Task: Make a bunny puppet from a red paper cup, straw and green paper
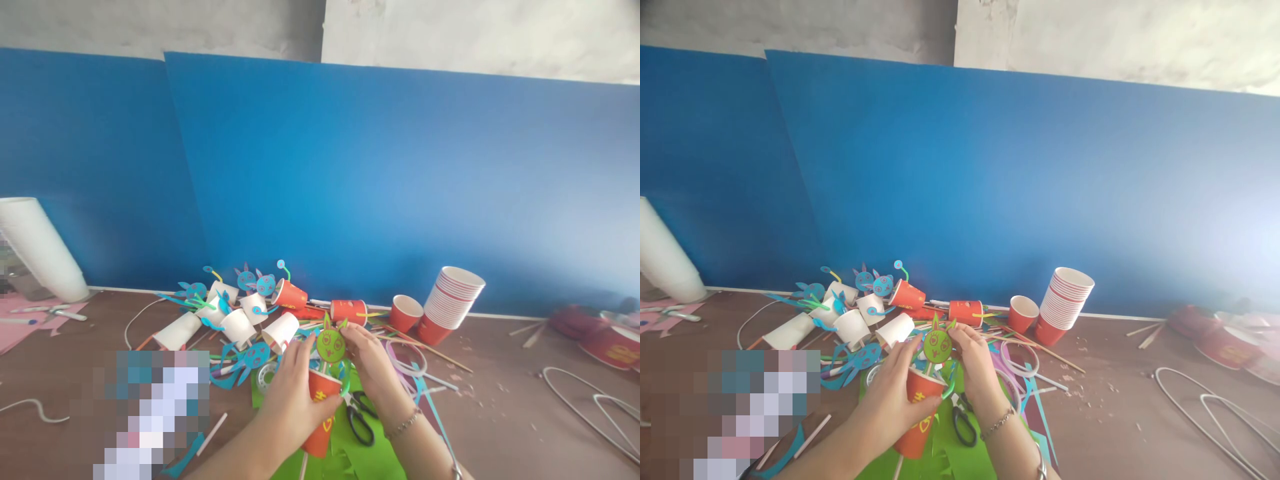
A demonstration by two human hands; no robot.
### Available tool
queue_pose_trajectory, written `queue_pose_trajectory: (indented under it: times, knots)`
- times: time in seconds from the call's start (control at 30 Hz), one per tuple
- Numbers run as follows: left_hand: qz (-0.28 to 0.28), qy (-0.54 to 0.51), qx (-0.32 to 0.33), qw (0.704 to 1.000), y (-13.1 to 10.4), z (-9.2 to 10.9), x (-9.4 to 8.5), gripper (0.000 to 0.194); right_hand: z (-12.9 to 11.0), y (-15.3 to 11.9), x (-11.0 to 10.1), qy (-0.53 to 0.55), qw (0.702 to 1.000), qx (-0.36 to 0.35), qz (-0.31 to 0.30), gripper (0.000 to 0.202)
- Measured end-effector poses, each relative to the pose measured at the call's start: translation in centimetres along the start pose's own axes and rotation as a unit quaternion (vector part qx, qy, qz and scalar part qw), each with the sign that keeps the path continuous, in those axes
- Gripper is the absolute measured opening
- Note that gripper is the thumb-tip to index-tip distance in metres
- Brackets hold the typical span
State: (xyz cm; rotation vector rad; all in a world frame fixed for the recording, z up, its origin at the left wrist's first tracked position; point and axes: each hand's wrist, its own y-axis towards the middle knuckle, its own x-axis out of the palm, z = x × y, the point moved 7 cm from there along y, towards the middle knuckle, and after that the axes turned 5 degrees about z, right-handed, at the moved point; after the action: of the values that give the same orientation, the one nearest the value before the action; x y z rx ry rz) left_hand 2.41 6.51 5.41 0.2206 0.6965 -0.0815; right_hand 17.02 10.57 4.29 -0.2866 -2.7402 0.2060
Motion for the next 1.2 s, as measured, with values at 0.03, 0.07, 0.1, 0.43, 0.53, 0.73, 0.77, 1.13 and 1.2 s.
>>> queue_pose_trajectory:
  times: [0.03,0.07,0.1,0.43,0.53,0.73,0.77,1.13,1.2]
  knots:
    - [0.001,0.004,0.001,1.0,0.0,-0.1,0.0,0.085,-0.1,-0.1,0.0,-0.001,1.0,0.0,0.001,0.013]
    - [0.001,0.006,0.001,1.0,0.0,-0.1,0.1,0.085,-0.2,-0.2,0.1,-0.002,1.0,-0.001,0.001,0.013]
    - [0.001,0.008,0.0,1.0,0.1,-0.2,0.1,0.085,-0.2,-0.3,0.2,-0.004,1.0,-0.001,0.001,0.013]
    - [-0.008,0.037,-0.005,0.999,0.0,0.2,0.0,0.085,-0.4,-0.4,0.4,-0.045,0.998,-0.036,0.006,0.017]
    - [-0.004,0.039,-0.002,0.999,-0.1,0.1,0.0,0.084,-0.5,-0.2,0.5,-0.037,0.998,-0.049,-0.001,0.021]
    - [0.003,0.018,0.005,1.0,-0.2,-0.2,0.5,0.085,-0.8,0.0,0.2,-0.048,0.996,-0.072,0.001,0.024]
    - [0.0,0.013,0.003,1.0,-0.2,-0.2,0.5,0.086,-0.9,0.0,0.2,-0.051,0.996,-0.076,0.002,0.025]
    - [0.111,-0.069,0.079,0.988,1.4,-0.6,-1.9,0.016,-0.8,-1.3,1.9,-0.067,0.995,-0.044,-0.061,0.036]
    - [0.116,-0.098,0.074,0.986,1.9,-0.9,-2.0,0.013,-0.7,-1.6,2.4,-0.068,0.994,-0.035,-0.083,0.039]
